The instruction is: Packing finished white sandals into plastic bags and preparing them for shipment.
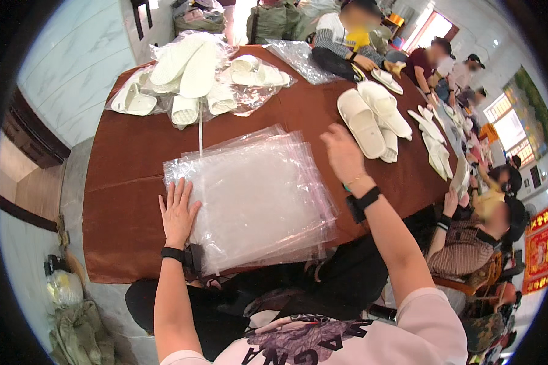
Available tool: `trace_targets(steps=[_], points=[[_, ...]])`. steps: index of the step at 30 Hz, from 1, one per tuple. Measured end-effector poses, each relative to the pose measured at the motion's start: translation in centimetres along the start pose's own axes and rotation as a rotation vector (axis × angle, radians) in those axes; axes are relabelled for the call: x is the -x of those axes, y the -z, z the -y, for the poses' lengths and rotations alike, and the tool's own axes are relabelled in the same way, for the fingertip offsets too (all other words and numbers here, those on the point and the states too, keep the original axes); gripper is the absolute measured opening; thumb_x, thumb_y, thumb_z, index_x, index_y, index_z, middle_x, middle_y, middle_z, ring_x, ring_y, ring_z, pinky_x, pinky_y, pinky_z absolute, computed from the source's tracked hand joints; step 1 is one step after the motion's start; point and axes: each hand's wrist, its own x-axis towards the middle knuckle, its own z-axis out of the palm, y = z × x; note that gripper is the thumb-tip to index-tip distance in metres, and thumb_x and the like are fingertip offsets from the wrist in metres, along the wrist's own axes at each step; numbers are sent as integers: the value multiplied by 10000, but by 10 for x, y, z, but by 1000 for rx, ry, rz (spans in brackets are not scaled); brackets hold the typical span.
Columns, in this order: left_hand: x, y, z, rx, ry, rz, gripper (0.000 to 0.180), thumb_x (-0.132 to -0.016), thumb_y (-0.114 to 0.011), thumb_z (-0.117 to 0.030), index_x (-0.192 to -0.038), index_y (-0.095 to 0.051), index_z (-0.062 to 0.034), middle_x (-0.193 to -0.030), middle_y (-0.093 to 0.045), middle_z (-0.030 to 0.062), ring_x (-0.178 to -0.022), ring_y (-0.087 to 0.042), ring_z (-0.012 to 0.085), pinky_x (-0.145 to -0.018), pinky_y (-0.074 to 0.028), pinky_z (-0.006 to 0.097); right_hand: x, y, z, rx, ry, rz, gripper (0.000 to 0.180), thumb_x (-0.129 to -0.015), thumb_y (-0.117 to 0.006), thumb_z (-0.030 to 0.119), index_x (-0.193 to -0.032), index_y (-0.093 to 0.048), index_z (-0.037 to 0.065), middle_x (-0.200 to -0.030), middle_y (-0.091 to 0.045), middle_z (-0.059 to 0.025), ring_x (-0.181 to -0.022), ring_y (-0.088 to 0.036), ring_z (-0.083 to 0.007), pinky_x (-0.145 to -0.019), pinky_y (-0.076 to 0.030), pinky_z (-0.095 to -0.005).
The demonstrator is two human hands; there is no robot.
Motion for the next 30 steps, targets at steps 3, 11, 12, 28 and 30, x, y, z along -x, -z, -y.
trace_targets(steps=[3, 11, 12, 28, 30], points=[[-1, -3, -2, 14, -7, 0, 582, -952, -537, -434, -1473, -414, -207, -1576, -309, -6, -1463, -243, 262, -1177, -151, 566, 18, -30, 39, -64, 51, 307, 141, -860, -548, 93, -932, -667, 68, -1112, -588, -157, -994, -605, -329, -822, -521, -440], [-6, 1, -4, -4, -2, 12, 600, -947, -533, -457, -1473, -413, -195, -1569, -320, 15, -1462, -244, 269, -1175, -159, 565, -61, -77, 47, -234, 16, 265, 98, -843, -586, 129, -887, -637, 57, -992, -600, -129, -957, -601, -332, -773, -522, -436], [-5, 2, -2, 1, -2, 15, 601, -949, -529, -455, -1476, -408, -192, -1570, -318, 19, -1463, -242, 270, -1176, -155, 562, -75, -84, 50, -241, 15, 264, 98, -843, -586, 129, -887, -637, 57, -992, -600, -129, -957, -601, -332, -773, -522, -436], [-2, 8, 4, 243, 26, -16, 630, -971, -395, -546, -1492, -388, -192, -1586, -291, 25, -1469, -231, 266, -1190, -101, 551, -21, -117, -147, 166, -447, 331, 514, -830, -571, 18, -1312, -542, 192, -1340, -468, -176, -1072, -591, -375, -861, -516, -418], [-3, 5, 5, 245, 19, -20, 623, -970, -400, -546, -1482, -406, -191, -1584, -293, 26, -1469, -232, 266, -1190, -103, 550, -20, -126, -166, 145, -531, 244, 498, -744, -675, 32, -1223, -591, 142, -1281, -536, -184, -1067, -612, -312, -847, -513, -420]])
